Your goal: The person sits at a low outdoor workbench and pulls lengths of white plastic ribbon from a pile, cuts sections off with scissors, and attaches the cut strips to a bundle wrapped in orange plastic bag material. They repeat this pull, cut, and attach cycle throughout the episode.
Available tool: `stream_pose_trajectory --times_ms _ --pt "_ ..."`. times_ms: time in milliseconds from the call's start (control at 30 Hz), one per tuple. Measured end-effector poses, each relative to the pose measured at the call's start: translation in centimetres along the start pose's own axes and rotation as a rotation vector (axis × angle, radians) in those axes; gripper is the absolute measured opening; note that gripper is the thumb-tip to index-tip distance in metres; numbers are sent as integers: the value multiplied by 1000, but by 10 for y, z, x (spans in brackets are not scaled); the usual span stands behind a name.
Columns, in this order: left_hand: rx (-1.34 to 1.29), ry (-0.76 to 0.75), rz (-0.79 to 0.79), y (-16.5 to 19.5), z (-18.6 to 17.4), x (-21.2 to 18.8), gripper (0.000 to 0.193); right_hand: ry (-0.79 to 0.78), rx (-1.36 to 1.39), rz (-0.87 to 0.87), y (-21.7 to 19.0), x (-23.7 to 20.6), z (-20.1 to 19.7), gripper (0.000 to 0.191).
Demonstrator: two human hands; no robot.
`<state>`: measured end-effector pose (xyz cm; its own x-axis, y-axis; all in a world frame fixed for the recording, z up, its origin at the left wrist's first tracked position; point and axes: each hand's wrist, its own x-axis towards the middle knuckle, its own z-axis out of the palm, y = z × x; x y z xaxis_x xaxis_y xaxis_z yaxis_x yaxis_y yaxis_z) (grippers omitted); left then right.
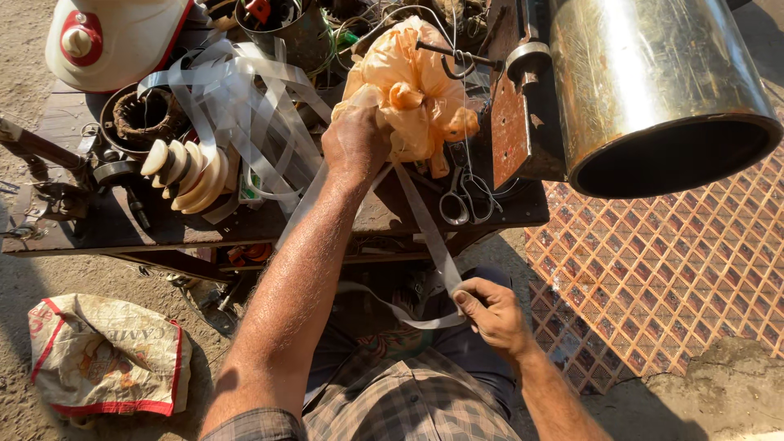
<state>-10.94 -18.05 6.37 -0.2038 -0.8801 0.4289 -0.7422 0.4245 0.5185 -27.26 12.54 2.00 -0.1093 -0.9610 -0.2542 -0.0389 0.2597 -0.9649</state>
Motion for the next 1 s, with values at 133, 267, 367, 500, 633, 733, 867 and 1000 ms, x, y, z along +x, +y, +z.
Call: stream_pose_trajectory --times_ms 133,267,367,500,633,733,867,1000 --pt "-23 125 7 6 30 13 34 -80 6 -152 2 -15 -28 24" --pt "122 44 -118 1 33 35 10 -289 59 -91 -7 -11 -29 25" --pt "23 52 -56 -1 14 39 11 73 81 76 -8 6 -9 24" --pt "-106 -72 102 -6 -44 8 18 -24 -24 45 -11 14 -3 21" --pt "-176 -117 34 -8 -104 -59 18 -79 -189 -24 -20 17 9 22" --pt "-344 -76 -71 0 -111 -105 31 148 -407 -201 -33 28 21 19" --pt "-306 101 25 7 -82 -116 40 508 -845 -677 -52 57 22 14" --pt "-220 11 -125 14 -51 -91 50 598 -1222 -848 -64 88 18 26"
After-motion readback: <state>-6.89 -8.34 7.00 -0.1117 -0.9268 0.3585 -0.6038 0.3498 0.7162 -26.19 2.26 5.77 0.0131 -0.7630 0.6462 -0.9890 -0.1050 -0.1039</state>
